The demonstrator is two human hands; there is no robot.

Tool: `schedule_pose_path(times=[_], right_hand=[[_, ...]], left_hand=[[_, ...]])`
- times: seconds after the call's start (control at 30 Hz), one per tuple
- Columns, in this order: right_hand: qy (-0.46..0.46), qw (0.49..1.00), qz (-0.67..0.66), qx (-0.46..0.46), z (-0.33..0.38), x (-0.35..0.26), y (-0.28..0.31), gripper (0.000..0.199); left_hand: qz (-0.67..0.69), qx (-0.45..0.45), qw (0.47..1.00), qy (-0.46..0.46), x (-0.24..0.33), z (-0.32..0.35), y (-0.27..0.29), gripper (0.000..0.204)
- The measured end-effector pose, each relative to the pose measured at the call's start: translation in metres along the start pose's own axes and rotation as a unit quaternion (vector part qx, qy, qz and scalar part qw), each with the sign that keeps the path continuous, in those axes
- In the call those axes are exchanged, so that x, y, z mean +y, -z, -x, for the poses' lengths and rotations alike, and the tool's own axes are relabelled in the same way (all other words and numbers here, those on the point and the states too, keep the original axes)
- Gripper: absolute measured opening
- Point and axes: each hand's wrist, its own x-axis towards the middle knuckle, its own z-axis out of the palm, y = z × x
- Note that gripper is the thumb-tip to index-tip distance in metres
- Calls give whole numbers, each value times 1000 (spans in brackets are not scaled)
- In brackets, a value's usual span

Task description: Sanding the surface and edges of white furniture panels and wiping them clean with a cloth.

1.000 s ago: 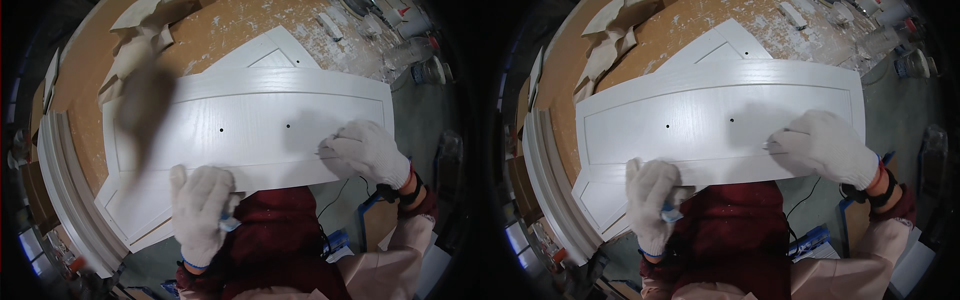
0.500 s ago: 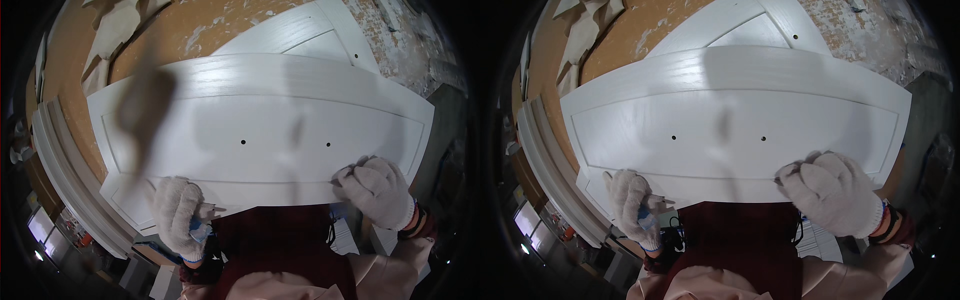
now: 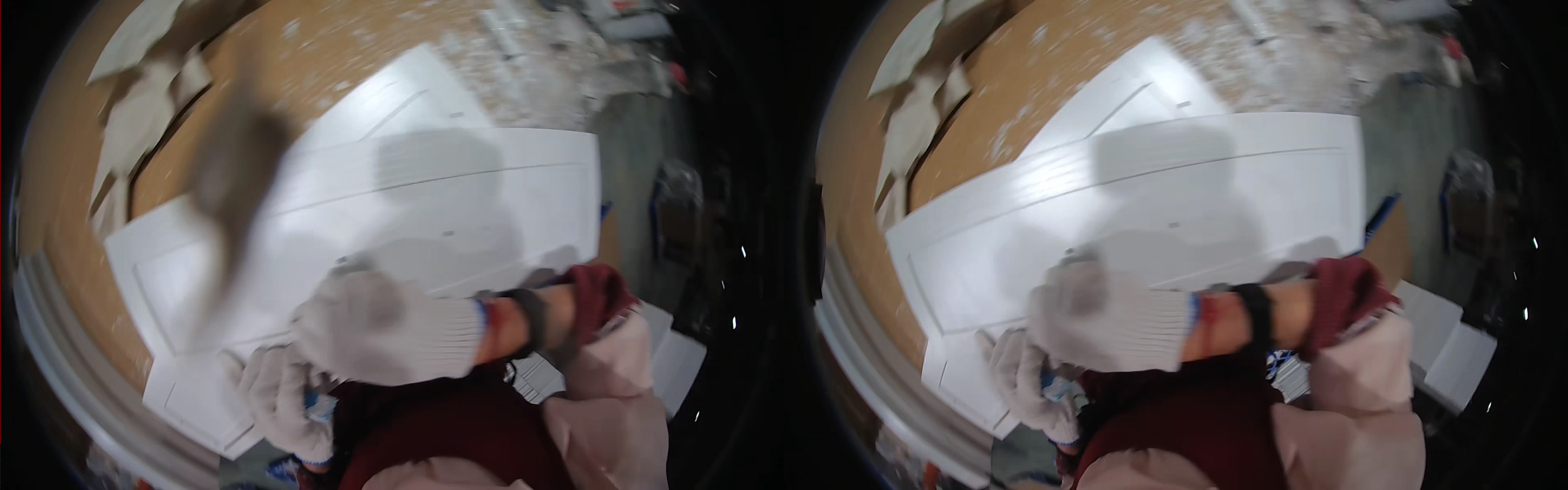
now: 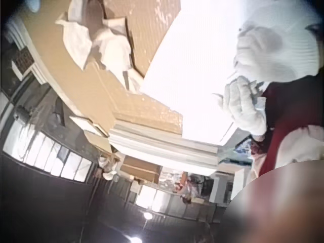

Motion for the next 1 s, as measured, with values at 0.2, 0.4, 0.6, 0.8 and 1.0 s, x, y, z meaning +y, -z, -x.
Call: schedule_pose_path(times=[0.2, 0.4, 0.6, 0.8, 1.0], right_hand=[[11, 968, 188, 166, -3, 18, 10, 10], [33, 964, 183, 192, 61, 38, 9, 8], [-176, 960, 123, 182, 110, 55, 18, 15], [-343, 896, 1, 283, 164, 47, 23, 15], [-443, 830, 62, 335, 202, 67, 23, 10]], left_hand=[[-34, 51, 997, -55, -1, 4, -9, 25], [-45, -47, 994, -91, 25, -14, -9, 33], [-97, -38, 977, -187, 46, -17, -31, 50], [-129, -69, 975, -167, 58, -24, -49, 48], [-116, -46, 976, -178, 65, -19, -57, 40]])
